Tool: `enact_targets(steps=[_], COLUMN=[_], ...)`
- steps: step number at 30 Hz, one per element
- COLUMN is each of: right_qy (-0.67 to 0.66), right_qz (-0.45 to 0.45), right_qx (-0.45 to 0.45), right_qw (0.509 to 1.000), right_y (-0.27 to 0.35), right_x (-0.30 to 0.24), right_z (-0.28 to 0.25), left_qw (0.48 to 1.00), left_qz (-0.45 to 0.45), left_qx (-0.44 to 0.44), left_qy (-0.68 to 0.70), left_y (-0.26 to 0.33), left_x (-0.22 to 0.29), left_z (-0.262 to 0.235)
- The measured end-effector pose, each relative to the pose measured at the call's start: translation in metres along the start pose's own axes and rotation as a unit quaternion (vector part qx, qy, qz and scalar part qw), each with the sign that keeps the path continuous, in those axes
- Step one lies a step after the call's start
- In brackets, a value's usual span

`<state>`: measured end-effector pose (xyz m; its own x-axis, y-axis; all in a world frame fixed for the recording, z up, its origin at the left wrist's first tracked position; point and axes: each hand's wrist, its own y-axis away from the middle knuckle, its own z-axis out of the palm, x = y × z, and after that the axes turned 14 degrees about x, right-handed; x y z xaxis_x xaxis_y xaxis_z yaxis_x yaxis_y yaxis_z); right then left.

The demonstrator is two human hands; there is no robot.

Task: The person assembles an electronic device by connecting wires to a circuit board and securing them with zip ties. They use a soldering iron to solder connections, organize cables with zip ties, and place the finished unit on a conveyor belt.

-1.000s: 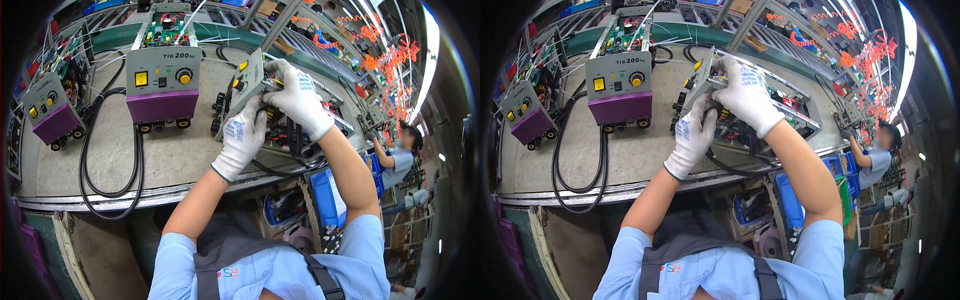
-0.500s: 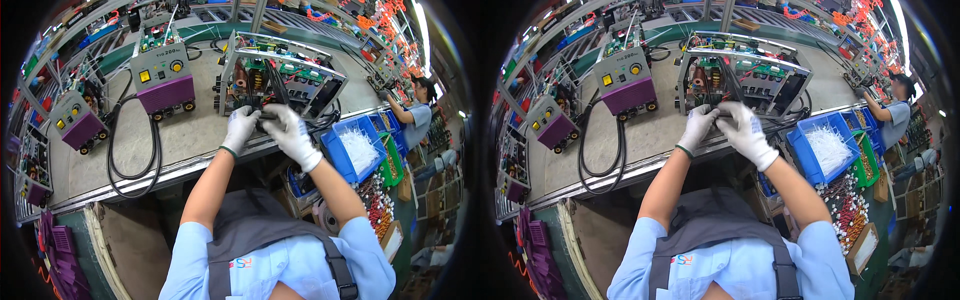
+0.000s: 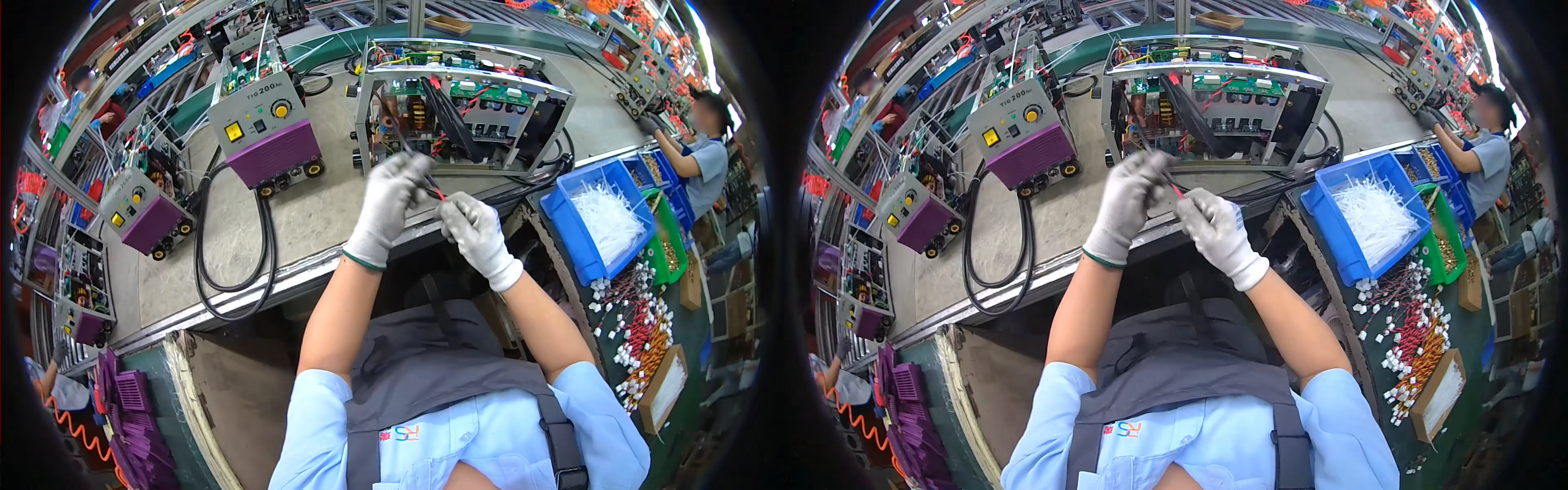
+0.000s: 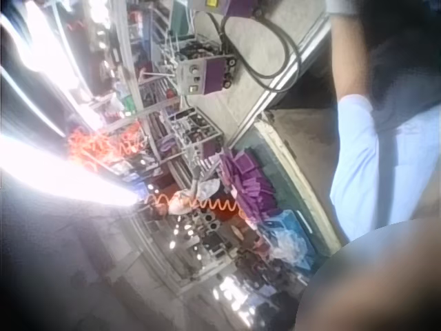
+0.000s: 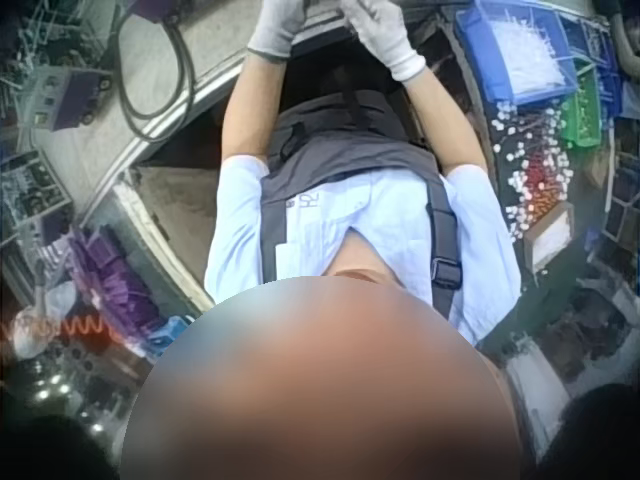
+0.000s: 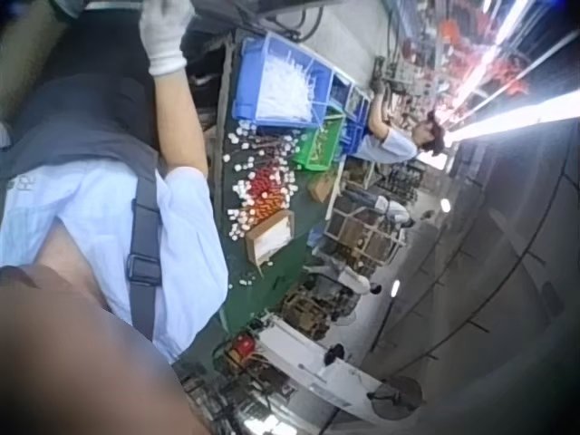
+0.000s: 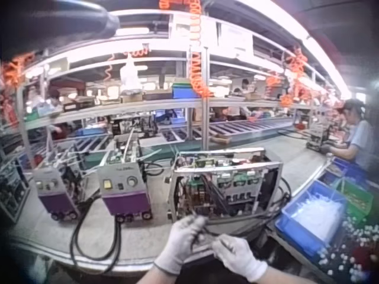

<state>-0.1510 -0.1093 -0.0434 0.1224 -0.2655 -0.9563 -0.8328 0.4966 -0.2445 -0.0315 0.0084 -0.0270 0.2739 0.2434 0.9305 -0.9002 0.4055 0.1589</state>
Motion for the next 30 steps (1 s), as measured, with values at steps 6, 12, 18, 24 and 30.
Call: enact_targets(steps=[6,12,18,24,30], right_qy=[-0.156,-0.552,-0.382,-0.352,-0.347], right_qz=[0.052,0.346,0.323,0.320,0.315], right_qx=[-0.061,-0.171,-0.154,-0.032,0.025], right_qw=[0.984,0.739,0.852,0.879,0.883], right_y=[-0.008,-0.017,-0.022,-0.023,-0.015], right_x=[-0.010,0.015,0.038,0.037,0.046], right_z=[0.000,-0.006,0.004,-0.018,-0.048], left_qw=[0.992,0.983,0.886,0.739,0.749], left_qz=[0.062,-0.017,0.338,0.476,0.466], left_qx=[-0.071,-0.176,0.025,0.140,0.138], left_qy=[0.088,-0.047,-0.317,-0.456,-0.450], left_y=[-0.030,0.003,-0.035,-0.081,-0.081], left_x=[0.028,0.007,0.010,-0.003,-0.009], left_z=[-0.010,-0.010,0.003,0.016,0.011])
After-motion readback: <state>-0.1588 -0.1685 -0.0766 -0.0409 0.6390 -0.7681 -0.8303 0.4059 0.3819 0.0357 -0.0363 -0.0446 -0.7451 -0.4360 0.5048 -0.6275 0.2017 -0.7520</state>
